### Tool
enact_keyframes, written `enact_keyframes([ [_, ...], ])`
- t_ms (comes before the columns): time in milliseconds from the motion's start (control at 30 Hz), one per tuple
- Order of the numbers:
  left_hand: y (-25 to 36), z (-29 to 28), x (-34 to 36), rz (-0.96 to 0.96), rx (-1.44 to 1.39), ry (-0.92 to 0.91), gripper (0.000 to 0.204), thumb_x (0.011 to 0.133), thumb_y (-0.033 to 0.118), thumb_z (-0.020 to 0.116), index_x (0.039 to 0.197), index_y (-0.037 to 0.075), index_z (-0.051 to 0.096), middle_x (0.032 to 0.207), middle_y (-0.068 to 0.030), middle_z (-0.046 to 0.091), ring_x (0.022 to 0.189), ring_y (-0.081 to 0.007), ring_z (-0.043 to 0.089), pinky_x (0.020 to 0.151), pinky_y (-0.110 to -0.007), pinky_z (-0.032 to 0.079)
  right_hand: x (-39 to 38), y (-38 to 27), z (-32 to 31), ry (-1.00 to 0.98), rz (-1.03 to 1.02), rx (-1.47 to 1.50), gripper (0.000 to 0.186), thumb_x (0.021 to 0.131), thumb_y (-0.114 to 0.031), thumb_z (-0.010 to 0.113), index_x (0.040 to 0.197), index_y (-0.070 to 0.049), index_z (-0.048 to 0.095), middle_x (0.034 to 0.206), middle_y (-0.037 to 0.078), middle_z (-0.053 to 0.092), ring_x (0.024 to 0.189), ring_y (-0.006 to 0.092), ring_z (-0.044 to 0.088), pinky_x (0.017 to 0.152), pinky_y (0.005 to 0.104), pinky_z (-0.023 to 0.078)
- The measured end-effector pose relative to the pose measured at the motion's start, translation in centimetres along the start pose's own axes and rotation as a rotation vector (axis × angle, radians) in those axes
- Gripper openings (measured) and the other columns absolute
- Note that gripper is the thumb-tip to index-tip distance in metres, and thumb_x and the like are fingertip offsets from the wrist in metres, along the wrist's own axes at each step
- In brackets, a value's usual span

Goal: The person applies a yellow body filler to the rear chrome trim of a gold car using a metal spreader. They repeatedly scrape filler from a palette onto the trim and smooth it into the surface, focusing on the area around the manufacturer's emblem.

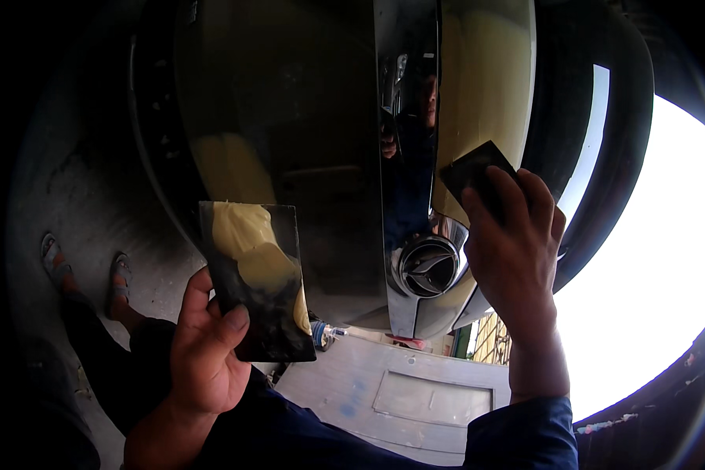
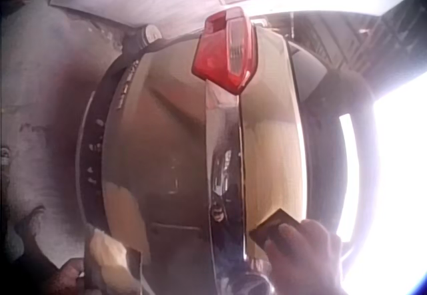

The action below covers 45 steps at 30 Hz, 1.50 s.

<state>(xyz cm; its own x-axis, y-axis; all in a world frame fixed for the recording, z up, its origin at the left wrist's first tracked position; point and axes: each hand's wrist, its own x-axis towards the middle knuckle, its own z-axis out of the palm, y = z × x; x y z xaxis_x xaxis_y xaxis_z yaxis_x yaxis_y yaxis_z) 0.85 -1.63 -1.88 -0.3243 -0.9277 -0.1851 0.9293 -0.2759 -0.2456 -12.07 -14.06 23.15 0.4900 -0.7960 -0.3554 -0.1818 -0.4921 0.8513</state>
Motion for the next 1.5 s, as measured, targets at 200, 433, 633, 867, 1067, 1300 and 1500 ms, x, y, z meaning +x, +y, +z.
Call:
enact_keyframes([
  [200,-0.3,-0.2,0.0,-0.009,-0.023,0.026,0.049,0.089,0.000,0.047,0.135,0.004,0.029,0.126,-0.0151,0.051,0.119,-0.0235,0.049,0.103,-0.040,0.038,-1.1,-0.4,-0.4,-0.062,0.003,0.018,0.041,0.065,-0.009,0.068,0.105,-0.010,0.063,0.123,0.006,0.049,0.119,0.0290,0.039,0.087,0.0389,0.032],
  [433,-0.6,0.2,0.3,-0.020,-0.048,0.049,0.045,0.090,-0.002,0.047,0.132,0.003,0.031,0.123,-0.0147,0.053,0.116,-0.0225,0.051,0.101,-0.039,0.041,-2.1,-0.6,-1.3,-0.079,0.009,0.041,0.041,0.063,-0.009,0.067,0.103,-0.009,0.064,0.122,0.006,0.049,0.118,0.0288,0.038,0.086,0.0384,0.032],
  [633,-0.8,0.1,0.5,-0.016,-0.052,0.034,0.045,0.090,-0.002,0.047,0.132,0.003,0.032,0.122,-0.0147,0.053,0.116,-0.0223,0.052,0.101,-0.038,0.041,-0.4,-0.2,-0.3,0.058,0.013,-0.022,0.037,0.065,-0.009,0.067,0.102,-0.010,0.066,0.121,0.006,0.049,0.118,0.0286,0.038,0.087,0.0380,0.032],
  [867,-0.9,-0.3,0.4,-0.016,-0.036,0.037,0.045,0.090,-0.001,0.046,0.133,0.002,0.030,0.123,-0.0154,0.053,0.116,-0.0225,0.051,0.102,-0.039,0.040,0.1,-0.3,-0.3,0.029,0.025,0.005,0.036,0.067,-0.009,0.067,0.103,-0.011,0.065,0.122,0.005,0.050,0.118,0.0282,0.038,0.087,0.0377,0.032],
  [1067,-1.0,-0.3,0.5,-0.014,-0.041,0.040,0.045,0.090,-0.002,0.045,0.133,0.002,0.030,0.124,-0.0157,0.052,0.117,-0.0226,0.051,0.102,-0.039,0.040,-0.8,-0.6,-0.2,-0.070,0.035,-0.020,0.043,0.064,-0.006,0.068,0.106,-0.014,0.064,0.124,0.006,0.049,0.121,0.0298,0.039,0.091,0.0405,0.034],
  [1300,-1.3,0.0,0.6,-0.030,-0.046,0.044,0.046,0.090,-0.002,0.046,0.133,0.003,0.031,0.124,-0.0155,0.052,0.117,-0.0227,0.051,0.102,-0.039,0.039,-2.2,-0.4,-0.6,-0.130,0.027,0.048,0.039,0.064,-0.009,0.068,0.103,-0.011,0.064,0.123,0.005,0.050,0.117,0.0279,0.039,0.088,0.0388,0.032],
  [1500,-2.1,0.5,0.8,-0.009,-0.061,0.047,0.045,0.089,0.001,0.048,0.132,0.006,0.035,0.126,-0.0131,0.050,0.119,-0.0231,0.049,0.104,-0.038,0.038,-3.4,-0.7,-2.3,0.017,0.004,0.527,0.045,0.059,-0.007,0.071,0.103,-0.014,0.068,0.120,0.012,0.052,0.116,0.0347,0.044,0.091,0.0454,0.039],
])
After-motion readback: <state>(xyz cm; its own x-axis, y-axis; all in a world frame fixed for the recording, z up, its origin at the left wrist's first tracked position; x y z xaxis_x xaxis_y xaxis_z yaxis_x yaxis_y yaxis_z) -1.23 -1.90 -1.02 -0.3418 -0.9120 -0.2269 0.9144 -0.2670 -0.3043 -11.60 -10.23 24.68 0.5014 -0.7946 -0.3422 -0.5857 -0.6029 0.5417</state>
